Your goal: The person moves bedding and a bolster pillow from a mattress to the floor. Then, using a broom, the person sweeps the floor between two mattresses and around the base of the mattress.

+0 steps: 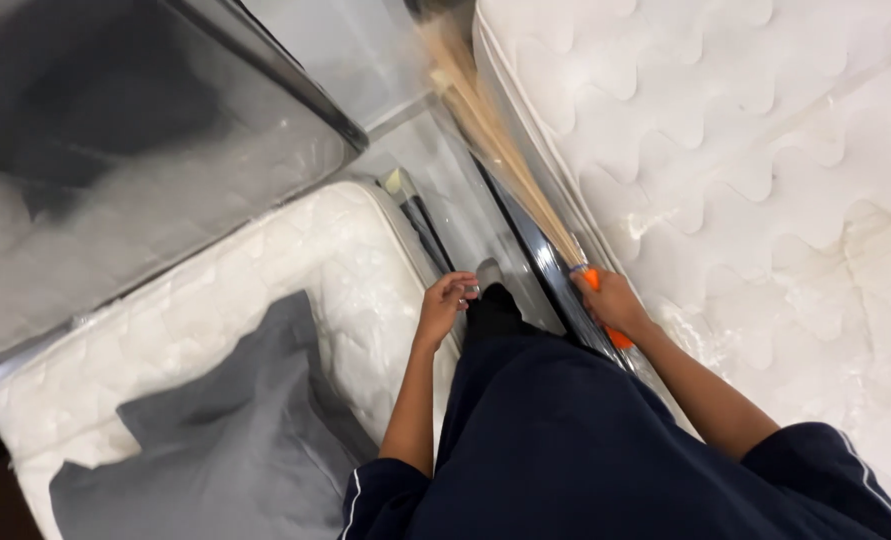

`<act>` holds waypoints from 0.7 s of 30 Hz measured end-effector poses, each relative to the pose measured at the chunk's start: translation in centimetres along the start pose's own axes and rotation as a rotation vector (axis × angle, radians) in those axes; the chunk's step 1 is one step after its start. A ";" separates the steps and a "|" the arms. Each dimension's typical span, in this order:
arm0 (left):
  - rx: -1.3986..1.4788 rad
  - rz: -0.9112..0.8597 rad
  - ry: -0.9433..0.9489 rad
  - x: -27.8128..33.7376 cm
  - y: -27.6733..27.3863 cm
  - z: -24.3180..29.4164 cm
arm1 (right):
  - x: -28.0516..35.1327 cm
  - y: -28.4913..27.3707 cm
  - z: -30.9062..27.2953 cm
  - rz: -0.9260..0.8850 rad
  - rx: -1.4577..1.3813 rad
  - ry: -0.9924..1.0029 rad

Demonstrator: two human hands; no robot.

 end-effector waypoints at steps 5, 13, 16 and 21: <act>-0.045 0.024 0.004 3.1 3.7 -2.3 | -4.2 0.0 18.1 0.165 0.495 -0.300; 0.026 0.098 0.042 7.7 8.2 -6.7 | 1.0 -2.0 10.9 0.000 0.556 -0.527; 0.030 0.100 0.006 9.2 9.1 -8.3 | 0.5 -2.4 15.0 0.065 0.325 0.129; 0.066 0.115 0.029 9.4 7.6 -7.8 | 4.6 -0.4 6.2 -0.131 0.241 -0.054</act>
Point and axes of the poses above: each hand's wrist, its own x-axis away from the middle knuckle, its own y-axis out of the palm, z = x × y, the point moved 2 cm from there along -x, towards the middle knuckle, and after that the axes turned 10 degrees about -y, right-handed, at the moved point
